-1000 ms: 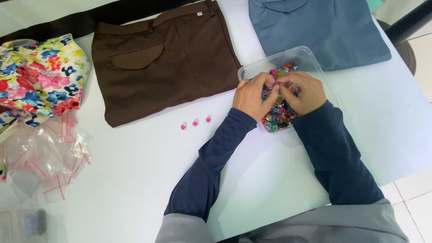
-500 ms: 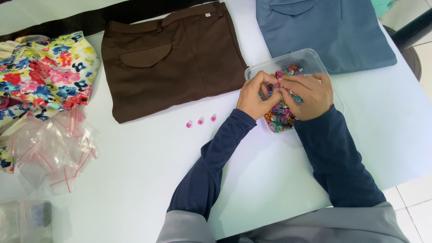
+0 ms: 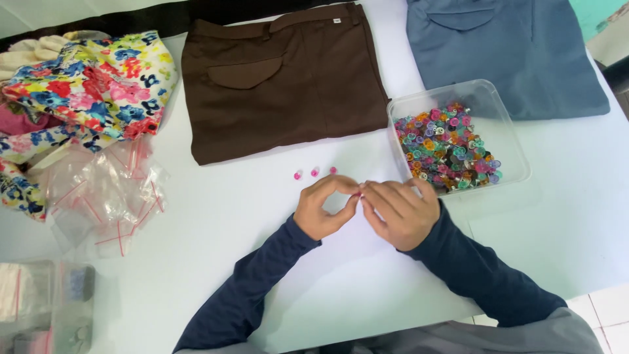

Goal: Pick small buttons from a container and place them into small plastic bags for packaging.

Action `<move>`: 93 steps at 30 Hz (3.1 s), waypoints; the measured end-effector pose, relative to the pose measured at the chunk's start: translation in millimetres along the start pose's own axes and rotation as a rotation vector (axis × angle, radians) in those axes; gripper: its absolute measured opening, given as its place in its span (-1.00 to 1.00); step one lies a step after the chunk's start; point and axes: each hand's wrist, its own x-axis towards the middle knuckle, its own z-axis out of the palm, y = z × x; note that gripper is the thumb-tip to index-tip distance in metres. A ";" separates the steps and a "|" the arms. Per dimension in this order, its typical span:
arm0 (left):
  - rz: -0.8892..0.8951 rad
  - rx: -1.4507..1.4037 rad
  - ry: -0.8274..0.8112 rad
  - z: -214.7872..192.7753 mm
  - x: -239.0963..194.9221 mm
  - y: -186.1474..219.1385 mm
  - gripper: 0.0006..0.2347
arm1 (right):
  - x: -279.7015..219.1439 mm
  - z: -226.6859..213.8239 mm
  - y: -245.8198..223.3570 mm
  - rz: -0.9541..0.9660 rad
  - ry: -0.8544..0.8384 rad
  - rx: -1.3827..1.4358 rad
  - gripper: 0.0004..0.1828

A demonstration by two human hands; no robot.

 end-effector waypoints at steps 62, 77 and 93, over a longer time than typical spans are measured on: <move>-0.069 0.825 -0.178 -110.2 -36.7 -86.3 -0.85 | -29.2 137.8 3.1 0.136 -0.498 0.418 -0.86; -0.092 0.822 -0.168 -110.5 -38.1 -86.1 -0.77 | -28.8 134.5 3.7 0.159 -0.534 0.407 -0.67; -0.169 0.842 -0.103 -124.4 -54.1 -95.2 -0.76 | -46.1 130.1 21.1 0.242 -0.487 0.348 -0.66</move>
